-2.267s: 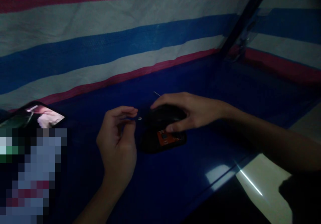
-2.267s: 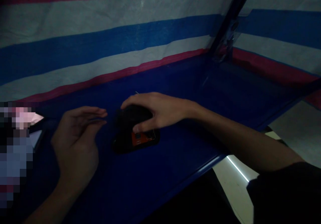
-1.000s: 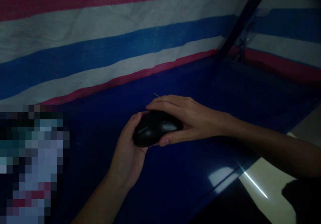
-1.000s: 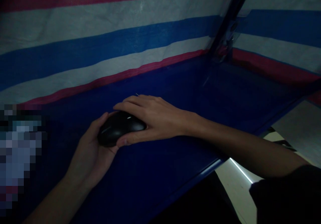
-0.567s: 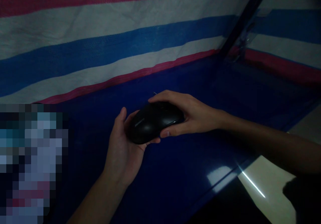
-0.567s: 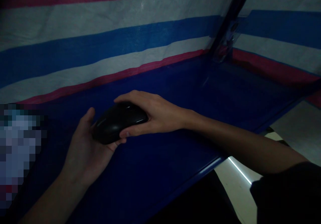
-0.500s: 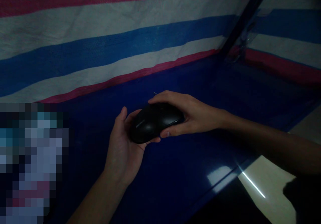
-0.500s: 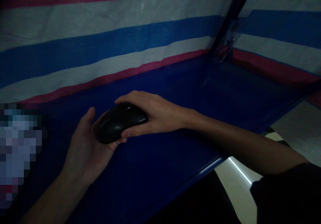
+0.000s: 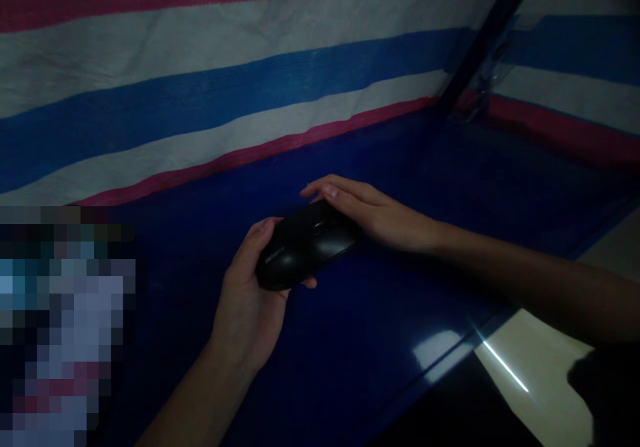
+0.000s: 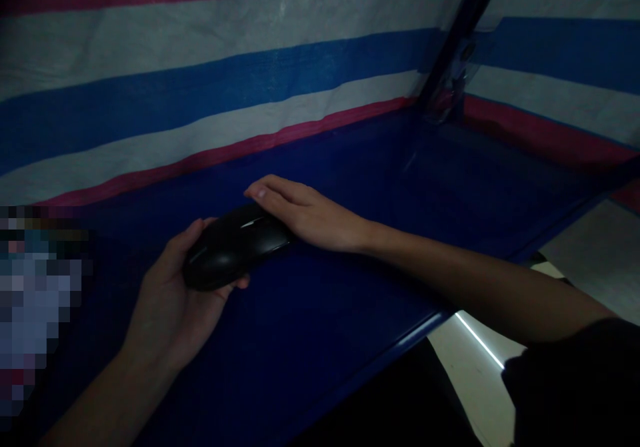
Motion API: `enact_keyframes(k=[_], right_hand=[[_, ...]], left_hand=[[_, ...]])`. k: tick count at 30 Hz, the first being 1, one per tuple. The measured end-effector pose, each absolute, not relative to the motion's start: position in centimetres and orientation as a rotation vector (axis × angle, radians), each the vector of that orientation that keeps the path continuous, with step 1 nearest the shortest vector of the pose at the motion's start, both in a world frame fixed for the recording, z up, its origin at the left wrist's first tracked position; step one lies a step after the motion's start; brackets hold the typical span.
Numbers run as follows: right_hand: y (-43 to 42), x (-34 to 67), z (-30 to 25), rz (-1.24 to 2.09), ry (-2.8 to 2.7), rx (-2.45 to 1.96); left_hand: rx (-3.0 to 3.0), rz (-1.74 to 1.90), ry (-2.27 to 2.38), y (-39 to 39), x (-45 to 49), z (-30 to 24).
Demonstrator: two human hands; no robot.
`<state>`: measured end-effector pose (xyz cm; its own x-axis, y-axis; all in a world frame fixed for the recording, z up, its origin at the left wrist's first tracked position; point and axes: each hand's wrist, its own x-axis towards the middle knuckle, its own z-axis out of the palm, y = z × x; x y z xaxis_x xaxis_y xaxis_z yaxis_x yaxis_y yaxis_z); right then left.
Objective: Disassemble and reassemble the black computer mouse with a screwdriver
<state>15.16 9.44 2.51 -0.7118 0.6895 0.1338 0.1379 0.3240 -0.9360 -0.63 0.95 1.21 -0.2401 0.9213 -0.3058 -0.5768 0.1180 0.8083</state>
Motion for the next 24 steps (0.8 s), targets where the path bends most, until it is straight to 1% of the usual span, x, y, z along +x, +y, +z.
enact_keyframes(k=[3,5,10,14,20,24], right_hand=[[9.26,14.78,2.37,1.679,-1.962,-0.892],[9.09,14.59,2.2,1.753,-1.875,-0.915],[8.78,14.4,1.98,1.741,-1.719,-0.837],[8.73,14.49,2.1,1.831,-1.659,-0.832],[8.9,14.65,1.84,1.718,-1.733,-0.827],[8.93,14.45,1.77,1.786,-1.672,-0.818]], left_hand=[[0.461,1.485,1.066,0.89,-0.6,1.19],[0.462,1.481,1.052,0.84,-0.58,1.15],[0.433,1.476,1.023,0.83,-0.65,1.18],[0.393,1.452,1.034,0.92,-0.8,1.32],[0.38,1.423,1.068,1.04,-0.58,1.42],[0.418,1.448,1.081,1.13,-0.46,1.36]])
